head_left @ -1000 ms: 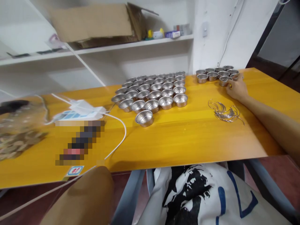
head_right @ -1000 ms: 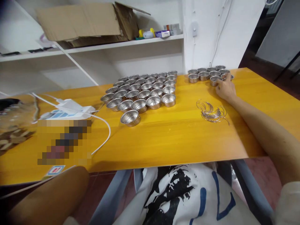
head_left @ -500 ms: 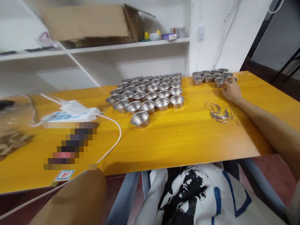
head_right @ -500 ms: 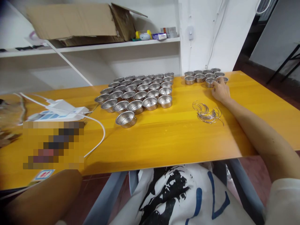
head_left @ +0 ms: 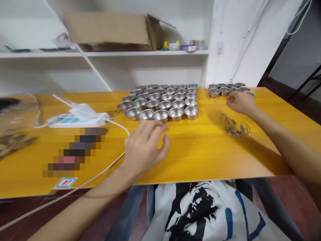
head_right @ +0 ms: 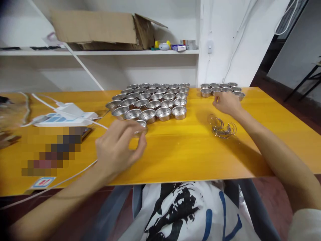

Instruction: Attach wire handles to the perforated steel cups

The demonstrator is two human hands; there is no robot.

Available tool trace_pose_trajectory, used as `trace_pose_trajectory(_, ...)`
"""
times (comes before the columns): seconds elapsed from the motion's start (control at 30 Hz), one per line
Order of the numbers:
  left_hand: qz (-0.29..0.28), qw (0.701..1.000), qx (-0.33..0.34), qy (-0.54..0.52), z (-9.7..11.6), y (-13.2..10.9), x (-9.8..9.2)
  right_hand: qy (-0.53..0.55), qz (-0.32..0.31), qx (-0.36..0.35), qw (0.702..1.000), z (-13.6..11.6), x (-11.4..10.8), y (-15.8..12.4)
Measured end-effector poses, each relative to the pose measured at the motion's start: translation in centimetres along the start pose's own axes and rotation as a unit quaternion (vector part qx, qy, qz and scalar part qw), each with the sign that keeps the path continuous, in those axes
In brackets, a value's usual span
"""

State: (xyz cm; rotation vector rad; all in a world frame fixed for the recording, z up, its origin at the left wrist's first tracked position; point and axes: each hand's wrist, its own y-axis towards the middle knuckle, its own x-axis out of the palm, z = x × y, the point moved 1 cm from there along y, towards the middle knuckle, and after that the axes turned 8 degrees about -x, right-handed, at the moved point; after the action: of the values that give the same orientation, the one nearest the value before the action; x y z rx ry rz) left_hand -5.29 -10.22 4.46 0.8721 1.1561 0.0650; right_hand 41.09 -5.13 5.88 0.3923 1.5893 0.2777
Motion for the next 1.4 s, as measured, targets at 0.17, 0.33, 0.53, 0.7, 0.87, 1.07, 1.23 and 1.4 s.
trace_pose_trajectory(0.17,-0.051,0.991,-0.11,0.053,-4.3,1.3,1.2,-0.039,-0.18,-0.027,0.983,-4.7,0.3,-2.8)
trace_pose_trajectory(0.33,-0.15,0.982,-0.087,0.076,-2.8,0.6,0.8,-0.004,-0.164,-0.056,0.985,-7.0,1.4,-4.1)
trace_pose_trajectory(0.53,-0.209,0.97,-0.074,0.101,1.1,0.5,0.5,0.034,-0.153,-0.045,0.987,-8.1,2.0,-4.1)
trace_pose_trajectory(0.7,-0.257,0.965,-0.021,0.044,5.3,0.5,1.4,0.087,-0.116,-0.03,0.989,-7.5,1.3,-3.9)
trace_pose_trajectory(0.87,-0.285,0.958,0.018,-0.019,9.1,3.8,2.8,0.076,-0.151,-0.041,0.985,-7.5,2.1,-4.3)
trace_pose_trajectory(1.07,-0.298,0.94,0.084,-0.148,6.5,7.8,7.1,0.094,-0.152,-0.067,0.982,-7.6,2.6,-4.5)
trace_pose_trajectory(1.23,-0.263,0.915,0.088,-0.292,3.6,6.5,10.1,0.093,-0.148,-0.062,0.983,-8.5,2.6,-4.4)
trace_pose_trajectory(1.4,-0.235,0.909,0.091,-0.333,3.7,5.4,11.0,0.096,-0.189,-0.065,0.975,-9.2,2.0,-3.8)
